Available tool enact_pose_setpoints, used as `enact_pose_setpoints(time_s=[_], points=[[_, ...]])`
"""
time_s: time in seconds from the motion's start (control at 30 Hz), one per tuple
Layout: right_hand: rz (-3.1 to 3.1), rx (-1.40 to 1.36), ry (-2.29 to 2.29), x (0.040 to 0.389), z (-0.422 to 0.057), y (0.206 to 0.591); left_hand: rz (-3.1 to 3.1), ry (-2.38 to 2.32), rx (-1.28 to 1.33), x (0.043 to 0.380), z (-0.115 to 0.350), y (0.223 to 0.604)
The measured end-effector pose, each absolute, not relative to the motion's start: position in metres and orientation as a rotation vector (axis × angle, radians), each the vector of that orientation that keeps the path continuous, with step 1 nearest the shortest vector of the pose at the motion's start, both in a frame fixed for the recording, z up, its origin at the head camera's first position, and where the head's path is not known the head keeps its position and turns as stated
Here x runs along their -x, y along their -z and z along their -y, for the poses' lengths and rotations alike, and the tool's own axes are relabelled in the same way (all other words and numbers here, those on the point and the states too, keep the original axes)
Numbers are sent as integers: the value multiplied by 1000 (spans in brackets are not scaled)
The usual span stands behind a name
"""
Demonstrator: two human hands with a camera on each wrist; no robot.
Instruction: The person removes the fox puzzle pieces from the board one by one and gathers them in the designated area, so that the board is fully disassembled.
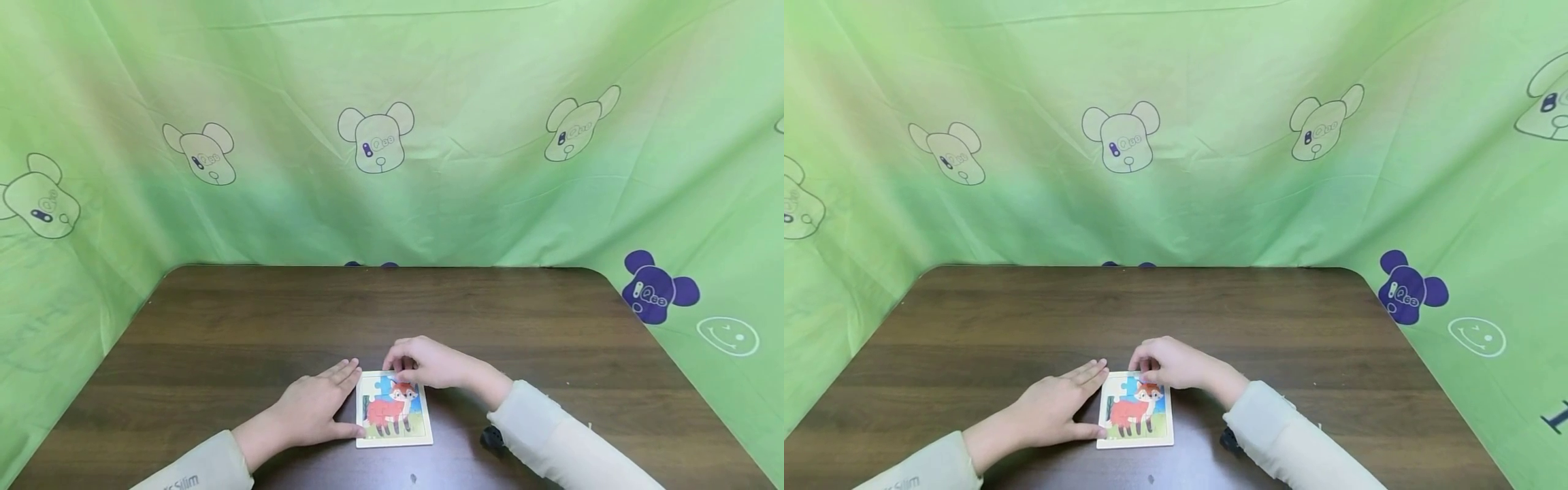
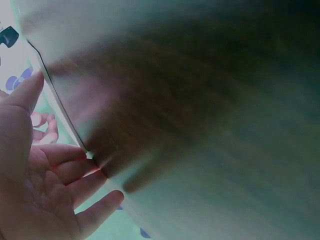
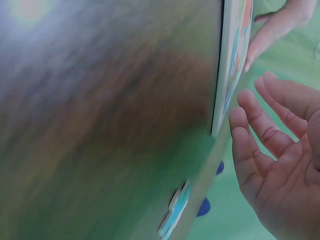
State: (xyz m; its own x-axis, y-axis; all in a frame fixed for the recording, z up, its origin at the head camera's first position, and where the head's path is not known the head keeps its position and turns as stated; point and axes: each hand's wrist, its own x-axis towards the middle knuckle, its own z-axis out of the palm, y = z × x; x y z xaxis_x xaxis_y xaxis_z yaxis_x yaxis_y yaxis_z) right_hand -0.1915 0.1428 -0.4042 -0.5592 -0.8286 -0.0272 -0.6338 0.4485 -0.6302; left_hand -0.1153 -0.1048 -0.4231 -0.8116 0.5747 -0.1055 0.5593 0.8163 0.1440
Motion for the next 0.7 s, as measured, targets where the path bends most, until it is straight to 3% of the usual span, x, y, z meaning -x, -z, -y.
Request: enact_pose_setpoints(time_s=[0.7], points=[[-2370, 1197, 549, 186, -126, 405, -2854, -179, -897, 116, 106, 425]])
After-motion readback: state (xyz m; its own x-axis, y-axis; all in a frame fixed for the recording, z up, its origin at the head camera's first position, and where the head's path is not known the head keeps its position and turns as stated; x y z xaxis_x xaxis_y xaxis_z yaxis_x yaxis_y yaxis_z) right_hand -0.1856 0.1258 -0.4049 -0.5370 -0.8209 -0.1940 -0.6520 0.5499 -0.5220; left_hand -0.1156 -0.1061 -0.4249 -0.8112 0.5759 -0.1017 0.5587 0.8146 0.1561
